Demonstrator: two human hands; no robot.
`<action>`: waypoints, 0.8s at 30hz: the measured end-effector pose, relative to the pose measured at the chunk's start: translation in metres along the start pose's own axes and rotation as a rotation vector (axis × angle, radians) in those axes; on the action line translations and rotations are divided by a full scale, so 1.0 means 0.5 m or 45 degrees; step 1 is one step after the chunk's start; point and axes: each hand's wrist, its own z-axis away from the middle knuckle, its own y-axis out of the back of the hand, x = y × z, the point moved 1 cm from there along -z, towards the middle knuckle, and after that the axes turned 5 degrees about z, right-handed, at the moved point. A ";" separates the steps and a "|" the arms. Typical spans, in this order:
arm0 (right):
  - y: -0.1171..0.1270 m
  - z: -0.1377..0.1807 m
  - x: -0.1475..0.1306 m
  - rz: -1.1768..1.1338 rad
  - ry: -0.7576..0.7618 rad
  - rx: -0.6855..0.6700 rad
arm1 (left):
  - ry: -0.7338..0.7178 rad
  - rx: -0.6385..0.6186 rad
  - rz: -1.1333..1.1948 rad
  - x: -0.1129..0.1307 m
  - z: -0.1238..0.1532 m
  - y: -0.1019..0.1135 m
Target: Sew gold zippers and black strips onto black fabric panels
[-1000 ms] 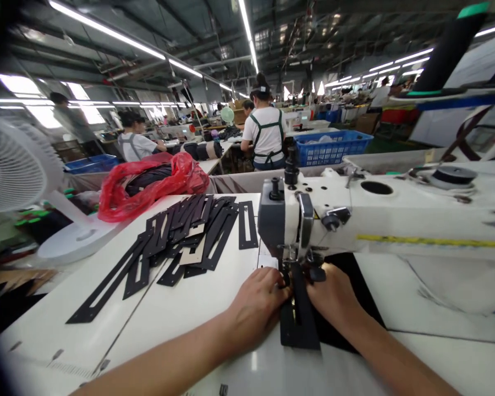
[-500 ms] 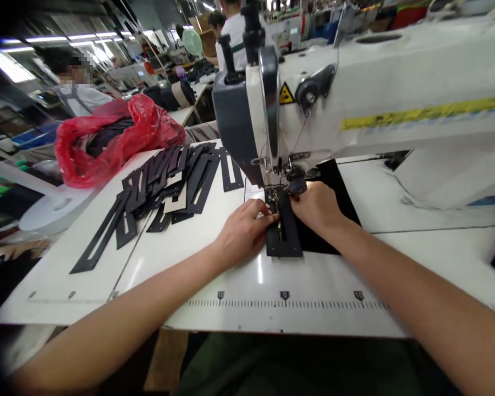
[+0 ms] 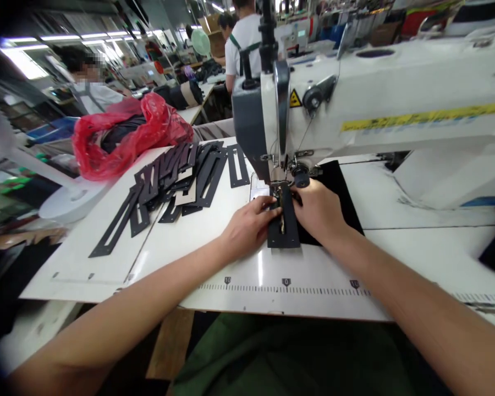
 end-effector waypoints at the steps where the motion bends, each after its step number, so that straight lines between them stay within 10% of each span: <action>1: 0.007 0.022 0.002 -0.046 0.148 0.051 | -0.013 0.012 0.000 0.001 0.004 0.000; 6: 0.015 0.115 0.016 -0.118 0.696 0.086 | -0.158 0.031 -0.093 0.019 0.015 0.007; 24: 0.012 0.115 0.019 -0.104 0.637 0.172 | -0.154 0.136 -0.137 0.045 -0.001 0.009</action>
